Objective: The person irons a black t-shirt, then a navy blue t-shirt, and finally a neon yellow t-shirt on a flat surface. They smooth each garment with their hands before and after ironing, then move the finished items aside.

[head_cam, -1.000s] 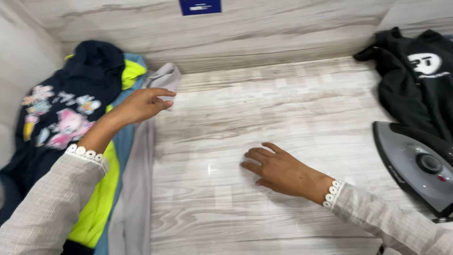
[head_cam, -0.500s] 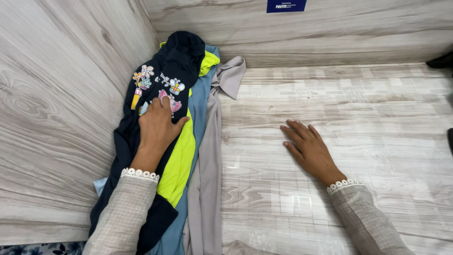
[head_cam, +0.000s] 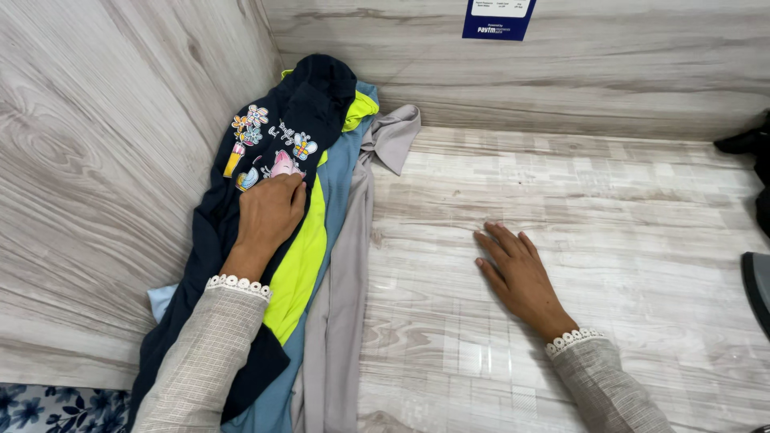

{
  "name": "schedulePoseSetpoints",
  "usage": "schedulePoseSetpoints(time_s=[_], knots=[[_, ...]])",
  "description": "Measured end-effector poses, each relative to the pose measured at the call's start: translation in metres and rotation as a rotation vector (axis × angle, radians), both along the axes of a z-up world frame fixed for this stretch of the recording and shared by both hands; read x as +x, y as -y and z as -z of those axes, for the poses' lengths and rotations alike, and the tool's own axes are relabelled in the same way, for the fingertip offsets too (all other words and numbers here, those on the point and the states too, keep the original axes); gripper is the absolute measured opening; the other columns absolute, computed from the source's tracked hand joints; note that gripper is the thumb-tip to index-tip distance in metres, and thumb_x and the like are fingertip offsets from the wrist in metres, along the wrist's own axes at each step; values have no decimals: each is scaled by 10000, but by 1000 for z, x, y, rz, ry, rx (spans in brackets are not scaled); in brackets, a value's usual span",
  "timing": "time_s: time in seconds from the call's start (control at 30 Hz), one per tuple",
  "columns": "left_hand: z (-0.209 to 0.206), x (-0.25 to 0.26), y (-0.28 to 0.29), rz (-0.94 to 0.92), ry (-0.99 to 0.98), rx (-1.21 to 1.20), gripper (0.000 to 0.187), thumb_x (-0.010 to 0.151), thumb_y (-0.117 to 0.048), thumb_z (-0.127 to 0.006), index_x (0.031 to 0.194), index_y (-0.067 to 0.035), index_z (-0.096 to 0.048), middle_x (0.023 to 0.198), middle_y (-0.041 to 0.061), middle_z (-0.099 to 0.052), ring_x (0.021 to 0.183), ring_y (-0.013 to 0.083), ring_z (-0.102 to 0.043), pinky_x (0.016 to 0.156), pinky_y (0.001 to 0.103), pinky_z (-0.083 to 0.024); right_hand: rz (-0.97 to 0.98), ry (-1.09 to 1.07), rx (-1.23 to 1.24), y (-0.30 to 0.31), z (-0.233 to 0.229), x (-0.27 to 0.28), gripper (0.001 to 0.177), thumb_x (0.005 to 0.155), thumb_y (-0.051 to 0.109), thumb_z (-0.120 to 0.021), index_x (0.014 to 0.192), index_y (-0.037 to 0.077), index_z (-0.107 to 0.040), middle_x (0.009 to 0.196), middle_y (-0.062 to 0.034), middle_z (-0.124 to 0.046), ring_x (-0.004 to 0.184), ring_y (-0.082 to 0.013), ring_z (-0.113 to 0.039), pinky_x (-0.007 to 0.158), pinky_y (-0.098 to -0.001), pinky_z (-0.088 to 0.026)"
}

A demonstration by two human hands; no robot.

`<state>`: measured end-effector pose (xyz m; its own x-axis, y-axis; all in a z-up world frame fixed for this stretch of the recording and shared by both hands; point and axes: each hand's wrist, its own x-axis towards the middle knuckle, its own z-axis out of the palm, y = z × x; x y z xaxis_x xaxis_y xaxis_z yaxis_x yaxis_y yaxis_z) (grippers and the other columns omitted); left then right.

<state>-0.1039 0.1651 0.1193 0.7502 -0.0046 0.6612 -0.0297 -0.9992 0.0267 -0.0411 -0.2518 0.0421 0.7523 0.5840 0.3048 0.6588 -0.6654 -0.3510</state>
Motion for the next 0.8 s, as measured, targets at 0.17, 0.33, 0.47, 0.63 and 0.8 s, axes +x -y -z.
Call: schedulePoseSetpoints(time_s=[0.17,0.33,0.47,0.63,0.8], knots=[[-16,-4,24,-16,-12,-89,230,1005,-209,-617,877,-28,-677,808,151,-704,750,339,-685,638,466,-515,69,-230,507,7,-12,-2,388,973,227,-606,1338,102,-637,1426,-96,-594,1320,-259,-568,1068,-412,-504],[-28,34,81,192,-177,-221,257,988,-236,-616,864,-19,-677,762,186,-682,705,390,-667,645,488,-517,141,-614,1044,17,0,23,343,1019,219,-560,1293,33,-646,1309,-128,-685,1158,-236,-701,907,-375,-628],[-15,89,174,383,-595,-478,361,997,-290,-549,784,-27,-672,589,107,-701,498,241,-705,592,379,-555,109,-807,1011,32,22,42,358,1028,250,-517,1277,39,-662,1129,-170,-749,975,-243,-759,841,-359,-641],[9,142,334,762,-497,-932,286,1039,-246,-525,940,-2,-637,733,101,-751,580,193,-747,540,309,-593,12,-428,610,45,64,62,379,987,228,-580,1283,-5,-622,1079,-185,-751,939,-242,-746,838,-348,-624],[41,140,390,722,-213,-848,291,1031,-191,-517,1274,-35,-551,1221,165,-709,1113,298,-693,942,394,-537,134,-211,491,66,51,67,362,980,203,-586,1280,6,-636,1128,-169,-749,991,-243,-737,880,-349,-611]])
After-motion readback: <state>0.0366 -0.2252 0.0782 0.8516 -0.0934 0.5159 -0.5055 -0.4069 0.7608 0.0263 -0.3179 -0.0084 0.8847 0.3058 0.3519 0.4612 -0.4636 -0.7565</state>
